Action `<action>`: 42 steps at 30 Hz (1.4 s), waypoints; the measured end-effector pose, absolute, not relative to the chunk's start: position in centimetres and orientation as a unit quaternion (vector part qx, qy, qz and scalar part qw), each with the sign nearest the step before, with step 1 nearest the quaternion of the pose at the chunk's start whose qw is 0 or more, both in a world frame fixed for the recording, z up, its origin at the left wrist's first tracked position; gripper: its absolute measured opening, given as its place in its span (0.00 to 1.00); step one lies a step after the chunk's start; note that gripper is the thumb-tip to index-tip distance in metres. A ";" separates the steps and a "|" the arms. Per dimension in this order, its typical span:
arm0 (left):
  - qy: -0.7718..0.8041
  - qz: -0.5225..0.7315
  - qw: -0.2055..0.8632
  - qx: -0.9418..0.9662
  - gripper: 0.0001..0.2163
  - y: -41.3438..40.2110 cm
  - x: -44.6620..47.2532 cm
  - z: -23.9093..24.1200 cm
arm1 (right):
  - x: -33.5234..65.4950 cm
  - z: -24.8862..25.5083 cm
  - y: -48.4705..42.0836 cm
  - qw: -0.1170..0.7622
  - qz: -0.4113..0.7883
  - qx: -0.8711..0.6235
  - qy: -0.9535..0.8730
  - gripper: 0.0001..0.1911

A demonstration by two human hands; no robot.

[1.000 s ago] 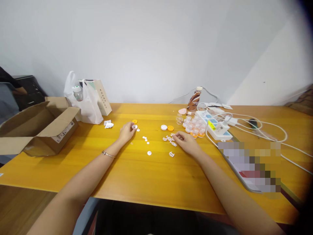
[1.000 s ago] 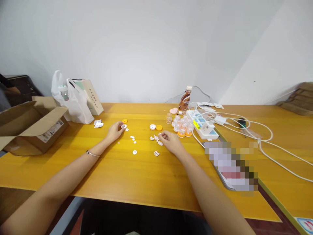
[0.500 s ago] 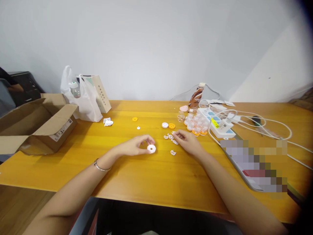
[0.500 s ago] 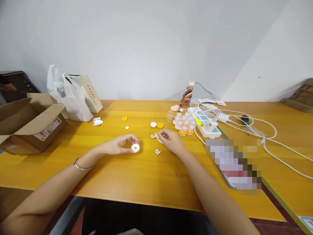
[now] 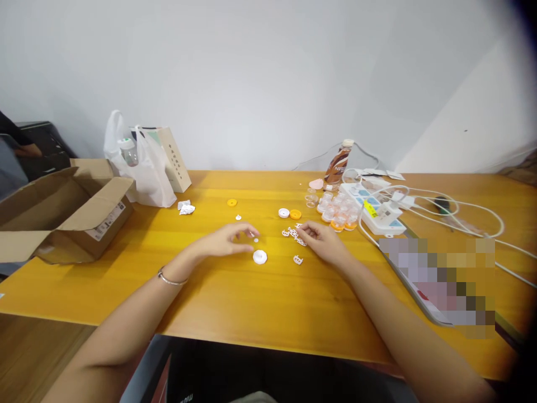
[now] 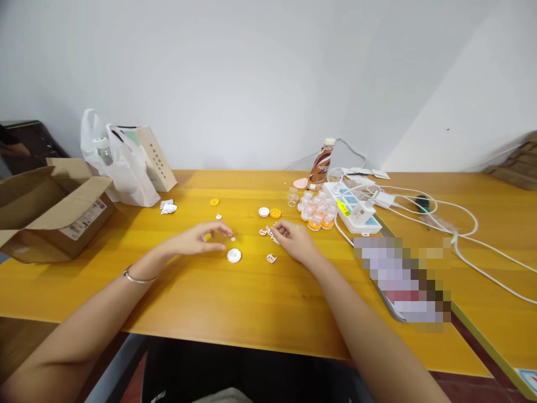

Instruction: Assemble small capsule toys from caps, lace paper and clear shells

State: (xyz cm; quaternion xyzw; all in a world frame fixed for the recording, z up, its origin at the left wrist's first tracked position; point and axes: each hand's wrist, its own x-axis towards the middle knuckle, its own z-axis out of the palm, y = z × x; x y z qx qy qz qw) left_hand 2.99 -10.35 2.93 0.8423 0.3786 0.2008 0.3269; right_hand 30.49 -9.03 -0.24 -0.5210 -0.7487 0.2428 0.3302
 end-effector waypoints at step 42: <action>0.449 0.186 0.388 0.783 0.08 -8.5 0.3 3.0 | 27.5 0.6 -11.3 0.365 0.295 -0.461 -0.753 0.11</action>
